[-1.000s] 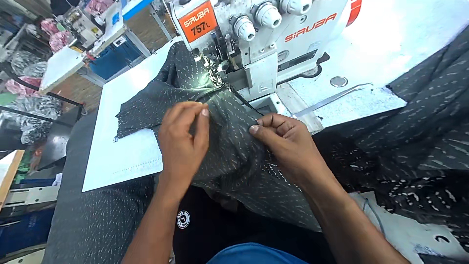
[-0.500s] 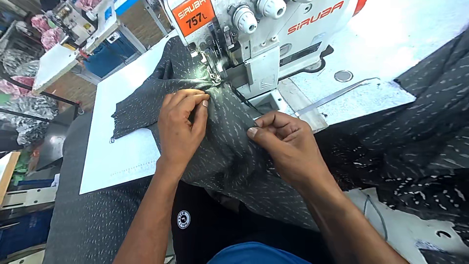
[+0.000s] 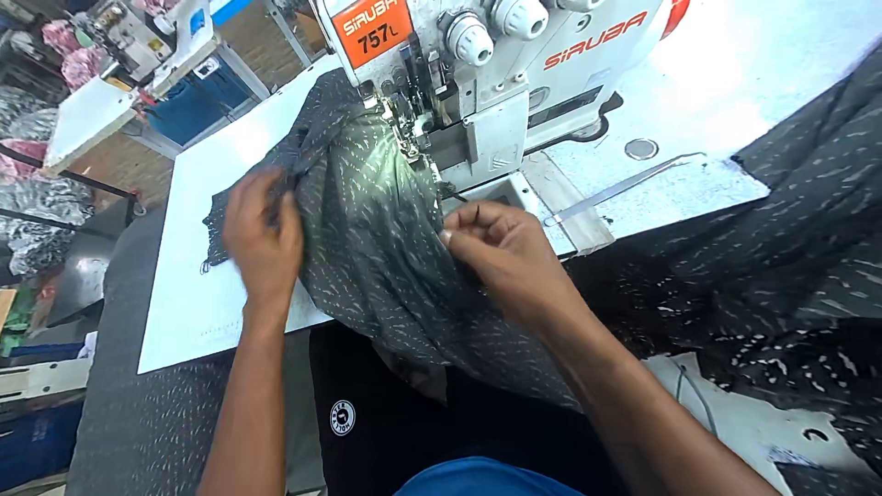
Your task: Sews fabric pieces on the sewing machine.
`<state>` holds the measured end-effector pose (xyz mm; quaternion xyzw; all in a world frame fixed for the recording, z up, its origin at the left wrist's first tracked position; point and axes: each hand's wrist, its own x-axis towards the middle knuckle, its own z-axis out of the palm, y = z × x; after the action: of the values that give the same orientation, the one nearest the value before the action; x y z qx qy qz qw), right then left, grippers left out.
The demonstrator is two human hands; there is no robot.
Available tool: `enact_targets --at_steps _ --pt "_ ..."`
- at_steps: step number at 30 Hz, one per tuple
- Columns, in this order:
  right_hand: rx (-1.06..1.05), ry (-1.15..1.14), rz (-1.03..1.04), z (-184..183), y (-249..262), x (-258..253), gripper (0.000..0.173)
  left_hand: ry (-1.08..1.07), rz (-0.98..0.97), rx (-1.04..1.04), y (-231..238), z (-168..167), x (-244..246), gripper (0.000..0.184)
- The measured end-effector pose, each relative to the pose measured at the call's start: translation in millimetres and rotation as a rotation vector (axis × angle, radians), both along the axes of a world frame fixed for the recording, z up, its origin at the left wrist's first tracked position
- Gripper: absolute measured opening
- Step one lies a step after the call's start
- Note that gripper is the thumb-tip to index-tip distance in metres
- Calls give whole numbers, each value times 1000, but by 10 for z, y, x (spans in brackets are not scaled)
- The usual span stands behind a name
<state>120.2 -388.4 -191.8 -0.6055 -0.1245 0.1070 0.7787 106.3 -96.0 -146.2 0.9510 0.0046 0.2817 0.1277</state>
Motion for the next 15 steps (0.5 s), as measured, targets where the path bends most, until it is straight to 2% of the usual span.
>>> enact_targets --at_steps 2,3,4,6,8,10,11,13,15 --pt "-32 42 129 -50 -115 -1 15 206 195 -104 292 -170 -265 58" --pt "-34 59 228 -65 -154 10 20 293 243 -149 443 -295 -333 62" --pt "-5 67 344 -69 -183 13 21 345 263 -180 562 -396 -391 54" --pt "61 56 555 -54 -278 17 17 340 292 -228 667 -401 -377 27" --pt "5 -74 764 -115 -485 -19 14 311 270 -451 709 -135 -406 26" --pt "-83 -116 961 -236 -658 -69 14 130 217 -672 837 223 -395 24" --pt "-88 -101 1043 -282 -677 -92 19 22 182 -711 929 399 -316 22" --pt "-42 -111 1106 -303 -571 -168 29 -75 129 -648 1104 702 -31 31" --pt "-19 -150 1097 -274 -380 -216 33 12 151 -430 1099 939 260 49"
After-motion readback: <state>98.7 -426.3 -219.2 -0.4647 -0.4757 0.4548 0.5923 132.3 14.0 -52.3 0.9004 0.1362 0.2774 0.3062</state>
